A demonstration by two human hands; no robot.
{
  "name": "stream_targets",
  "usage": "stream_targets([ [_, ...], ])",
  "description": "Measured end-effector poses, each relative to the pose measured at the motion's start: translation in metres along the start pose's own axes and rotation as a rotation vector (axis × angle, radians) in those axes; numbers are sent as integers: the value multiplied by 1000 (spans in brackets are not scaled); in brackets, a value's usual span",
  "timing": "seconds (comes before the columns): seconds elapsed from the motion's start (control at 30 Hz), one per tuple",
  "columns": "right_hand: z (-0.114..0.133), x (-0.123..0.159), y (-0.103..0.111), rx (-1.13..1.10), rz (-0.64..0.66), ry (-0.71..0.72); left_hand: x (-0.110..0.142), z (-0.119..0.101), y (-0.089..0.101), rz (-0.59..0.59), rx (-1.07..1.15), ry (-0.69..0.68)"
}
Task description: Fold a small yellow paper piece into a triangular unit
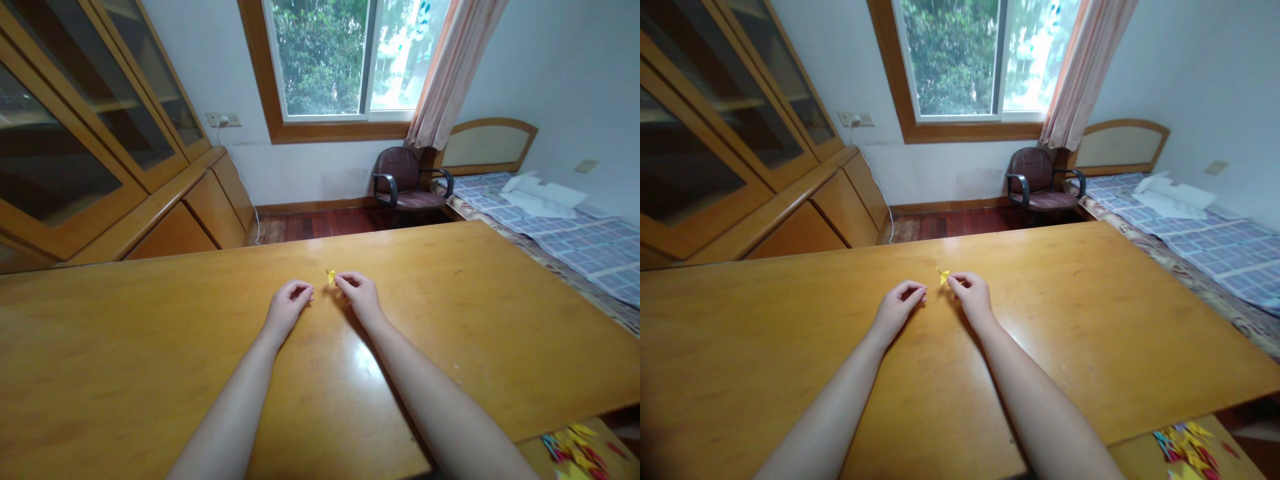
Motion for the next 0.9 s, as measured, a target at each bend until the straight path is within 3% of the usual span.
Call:
stream_targets([
  [0.27, -1, 2, -4, 52, 38, 45, 0, 1, -1, -7, 28, 15],
  [0.5, 28, 15, -12, 301, 109, 362, -2, 0, -3, 13, 7, -41],
  [0.63, 39, 23, -15, 337, 141, 459, 0, -9, -4, 42, -2, -90],
  [0.9, 38, 25, -17, 365, 154, 494, 7, -19, -2, 70, 167, -129],
])
Point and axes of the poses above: each hand's wrist, its own x-axis away from the middle knuckle, its own y-axis out of the back of the hand, z = x × y, the point moved 7 cm from there along -x, towards the middle knuckle, and after that the axes turned 1 degree about y, right-handed, at the moved point
